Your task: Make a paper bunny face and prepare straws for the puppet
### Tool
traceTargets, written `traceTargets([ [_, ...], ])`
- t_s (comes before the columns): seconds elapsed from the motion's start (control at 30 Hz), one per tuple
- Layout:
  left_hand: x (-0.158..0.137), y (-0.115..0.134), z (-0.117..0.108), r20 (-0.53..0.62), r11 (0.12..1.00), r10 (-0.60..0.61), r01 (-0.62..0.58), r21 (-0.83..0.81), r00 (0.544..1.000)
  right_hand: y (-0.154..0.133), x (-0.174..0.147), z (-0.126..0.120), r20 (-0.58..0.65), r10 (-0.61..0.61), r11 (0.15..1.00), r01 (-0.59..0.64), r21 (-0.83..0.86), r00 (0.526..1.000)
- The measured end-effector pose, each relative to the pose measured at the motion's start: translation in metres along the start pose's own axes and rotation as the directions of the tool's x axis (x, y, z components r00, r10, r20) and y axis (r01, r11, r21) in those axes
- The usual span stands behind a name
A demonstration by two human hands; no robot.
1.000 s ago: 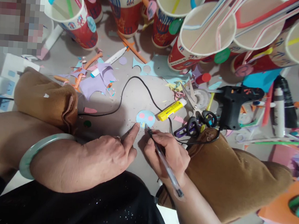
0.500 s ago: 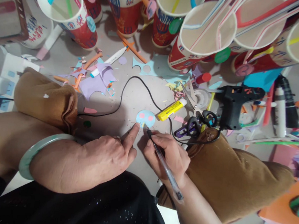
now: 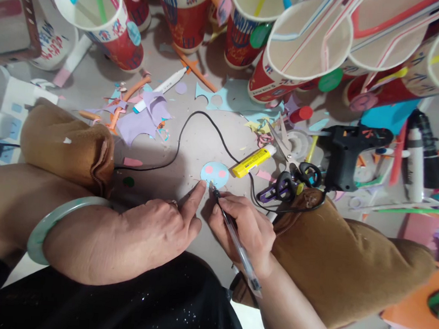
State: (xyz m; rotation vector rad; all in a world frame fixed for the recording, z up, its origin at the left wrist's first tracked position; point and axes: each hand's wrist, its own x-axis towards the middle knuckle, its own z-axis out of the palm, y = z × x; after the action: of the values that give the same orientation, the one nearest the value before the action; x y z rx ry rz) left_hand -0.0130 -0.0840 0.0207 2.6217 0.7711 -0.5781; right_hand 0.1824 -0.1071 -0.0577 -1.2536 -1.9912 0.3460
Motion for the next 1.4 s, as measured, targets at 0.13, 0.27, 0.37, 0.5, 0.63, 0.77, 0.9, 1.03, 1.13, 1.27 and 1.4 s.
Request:
traceTargets([
  [0.13,0.001,-0.001,-0.003,0.034,1.000,0.016,-0.017,0.016,0.999,0.000,-0.002,0.000,-0.002,0.011,1.000,-0.011,0.011,1.000],
  [0.27,0.000,-0.002,-0.005,0.028,0.999,0.020,-0.021,0.036,0.999,0.000,-0.003,0.000,0.001,0.025,1.000,-0.025,0.009,1.000],
  [0.37,0.000,-0.002,-0.005,0.040,0.999,0.022,-0.024,0.042,0.999,0.000,-0.001,0.000,0.010,0.024,1.000,-0.024,0.001,1.000],
  [0.5,0.001,-0.002,-0.005,0.031,0.999,0.023,-0.024,0.033,0.999,-0.002,0.002,0.000,0.015,0.006,1.000,-0.006,0.015,1.000],
  [0.63,0.001,-0.003,-0.009,0.074,0.999,0.045,-0.046,0.011,0.996,-0.005,0.002,-0.002,-0.010,0.047,0.999,-0.047,0.006,0.999],
  [0.77,0.001,-0.002,-0.008,0.080,0.999,0.028,-0.030,0.025,0.996,-0.004,-0.001,-0.002,0.009,0.038,0.999,-0.038,0.012,0.999],
  [0.9,0.000,-0.002,-0.006,0.059,0.999,0.016,-0.018,0.036,0.998,0.000,-0.002,-0.001,0.010,0.028,0.999,-0.028,0.021,1.000],
  [1.03,0.000,-0.002,-0.005,0.048,0.999,0.024,-0.026,0.033,0.999,0.002,-0.002,0.000,0.017,0.004,1.000,-0.004,0.019,1.000],
  [1.13,0.000,-0.001,-0.003,0.023,0.999,0.025,-0.026,0.037,0.999,0.001,0.000,-0.001,0.033,-0.004,0.999,0.002,0.044,0.999],
  [1.27,-0.002,0.000,0.002,-0.039,0.999,0.010,-0.009,0.041,0.999,-0.001,0.001,-0.004,0.027,-0.015,0.997,0.013,0.082,1.000],
  [1.4,-0.001,-0.001,0.002,-0.031,1.000,0.010,-0.009,0.015,0.999,-0.001,0.000,-0.004,0.024,-0.018,0.998,0.017,0.065,1.000],
])
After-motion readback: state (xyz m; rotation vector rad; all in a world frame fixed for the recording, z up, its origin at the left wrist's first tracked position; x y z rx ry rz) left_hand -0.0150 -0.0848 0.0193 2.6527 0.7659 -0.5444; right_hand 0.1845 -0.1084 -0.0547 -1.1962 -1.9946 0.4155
